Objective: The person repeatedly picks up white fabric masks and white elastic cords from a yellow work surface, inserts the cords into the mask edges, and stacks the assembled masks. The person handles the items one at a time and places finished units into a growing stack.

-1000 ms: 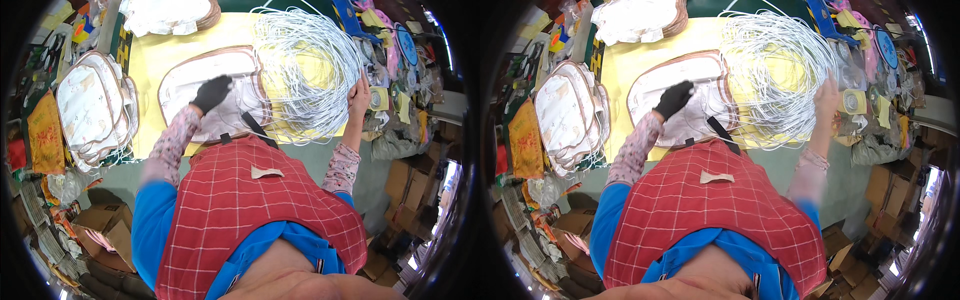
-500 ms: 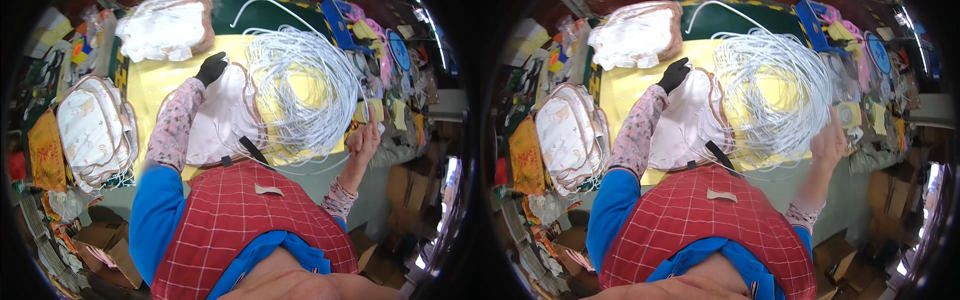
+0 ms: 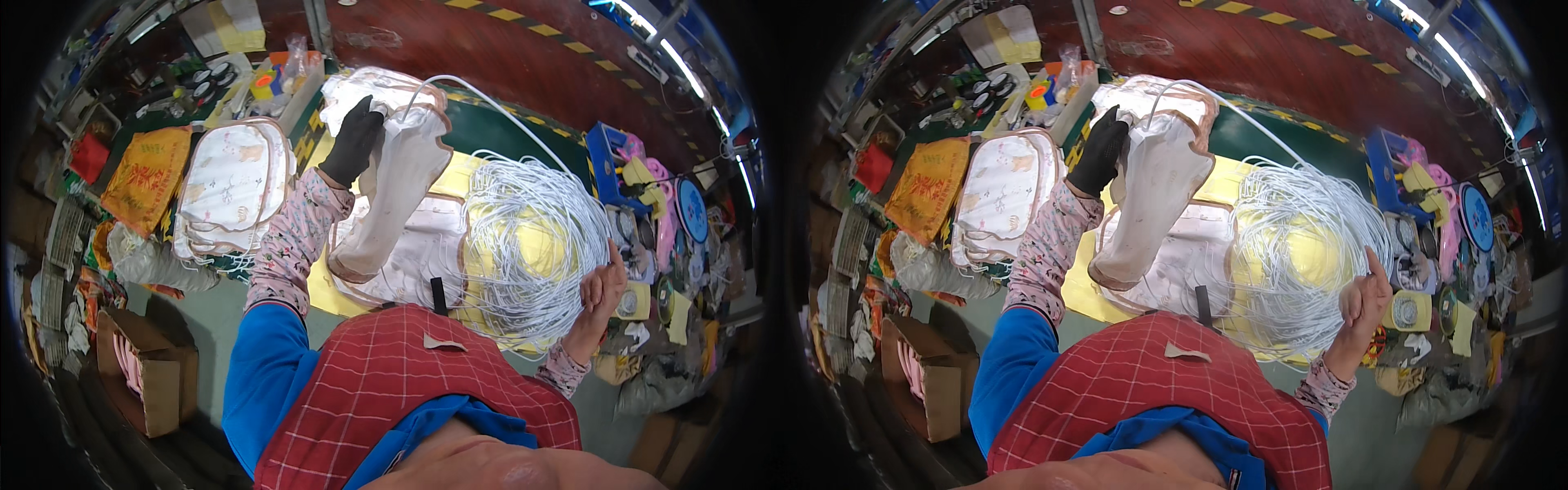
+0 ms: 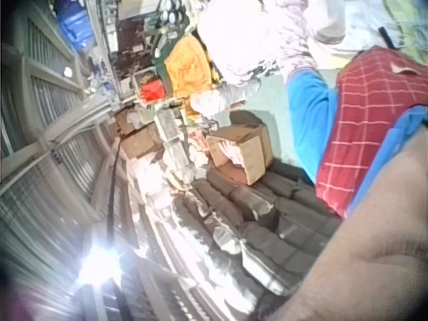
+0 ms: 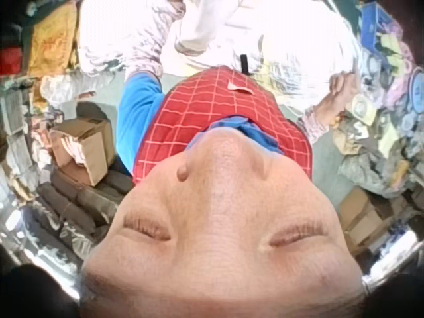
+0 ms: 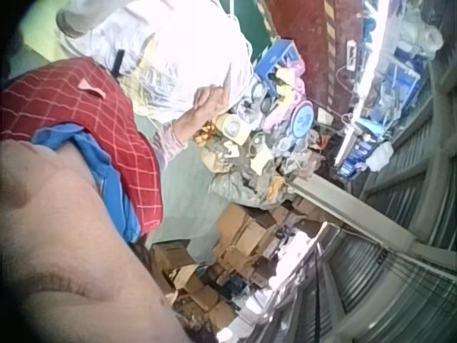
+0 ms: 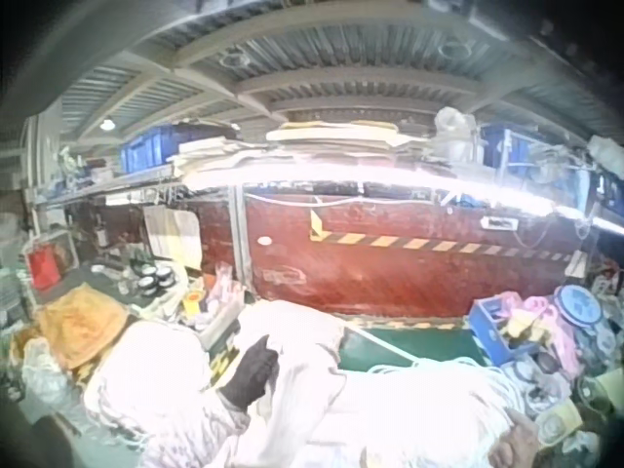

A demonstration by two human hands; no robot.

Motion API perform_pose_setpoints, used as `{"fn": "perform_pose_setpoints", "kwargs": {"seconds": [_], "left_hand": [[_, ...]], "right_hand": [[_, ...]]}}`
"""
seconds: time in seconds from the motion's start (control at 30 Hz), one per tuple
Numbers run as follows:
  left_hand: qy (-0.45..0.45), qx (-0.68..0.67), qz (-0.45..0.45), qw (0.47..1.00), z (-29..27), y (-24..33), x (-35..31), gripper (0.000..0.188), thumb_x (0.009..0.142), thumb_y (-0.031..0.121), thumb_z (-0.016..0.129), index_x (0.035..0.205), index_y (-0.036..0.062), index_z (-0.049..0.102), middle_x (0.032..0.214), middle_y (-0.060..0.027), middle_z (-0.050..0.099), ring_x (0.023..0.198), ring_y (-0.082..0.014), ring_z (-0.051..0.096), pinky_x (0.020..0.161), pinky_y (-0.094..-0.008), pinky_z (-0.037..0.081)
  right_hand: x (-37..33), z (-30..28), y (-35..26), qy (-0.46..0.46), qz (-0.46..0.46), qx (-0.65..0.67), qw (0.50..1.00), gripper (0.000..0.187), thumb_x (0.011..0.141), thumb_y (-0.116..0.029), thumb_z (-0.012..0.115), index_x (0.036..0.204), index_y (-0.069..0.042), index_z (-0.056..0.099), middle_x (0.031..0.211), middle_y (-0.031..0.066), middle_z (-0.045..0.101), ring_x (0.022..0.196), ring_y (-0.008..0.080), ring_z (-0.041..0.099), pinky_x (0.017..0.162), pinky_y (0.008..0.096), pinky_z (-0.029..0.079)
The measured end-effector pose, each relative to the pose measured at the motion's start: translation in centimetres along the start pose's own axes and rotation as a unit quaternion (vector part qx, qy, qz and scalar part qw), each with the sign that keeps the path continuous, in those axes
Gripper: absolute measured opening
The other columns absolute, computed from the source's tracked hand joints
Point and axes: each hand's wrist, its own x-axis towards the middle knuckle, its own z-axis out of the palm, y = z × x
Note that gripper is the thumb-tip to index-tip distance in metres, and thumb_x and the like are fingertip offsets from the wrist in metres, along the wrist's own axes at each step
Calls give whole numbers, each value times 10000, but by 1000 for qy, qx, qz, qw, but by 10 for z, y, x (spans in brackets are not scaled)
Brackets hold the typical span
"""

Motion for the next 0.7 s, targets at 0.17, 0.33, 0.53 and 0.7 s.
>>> {"fn": "perform_pose_setpoints", "kwargs": {"seconds": [0.17, 0.33, 0.53, 0.7], "left_hand": [[26, -295, -228, 928, -17, 18, 3, 411, 902, 113, 496, 1268, -44, 396, 1127, -72, 542, 1030, -128, 501, 909, -253, 391], [-44, 56, 156, 985, -18, 102, 39, 179, 801, 100, 601, 977, 68, 588, 903, -90, 602, 848, -233, 598, 776, -341, 491], [-49, 139, 221, 964, -10, 190, 41, 256, 757, 216, 663, 980, 98, 619, 917, -82, 600, 939, -255, 581, 893, -402, 445], [85, 268, 162, 946, -80, 83, 14, 373, 761, 253, 649, 1084, 85, 567, 851, -102, 632, 809, -263, 619, 716, -356, 493]], "right_hand": [[17, -18, 4, -196, 6, 102, 975, 383, 928, -111, 456, 1253, 90, 430, 410, -52, 340, 285, 22, 250, 277, 171, 210], [31, 76, -33, -211, 23, -243, 946, 395, 891, -70, 428, 1267, 48, 448, 489, -27, 408, 398, 28, 341, 389, 191, 266], [51, 125, -40, -281, -294, -431, 806, 337, 895, -41, 412, 1208, 56, 488, 543, -11, 469, 441, 44, 394, 416, 192, 289], [47, 116, -24, -274, -125, -299, 905, 222, 893, -131, 462, 986, 29, 585, 569, 14, 481, 455, 77, 420, 429, 240, 323]]}}
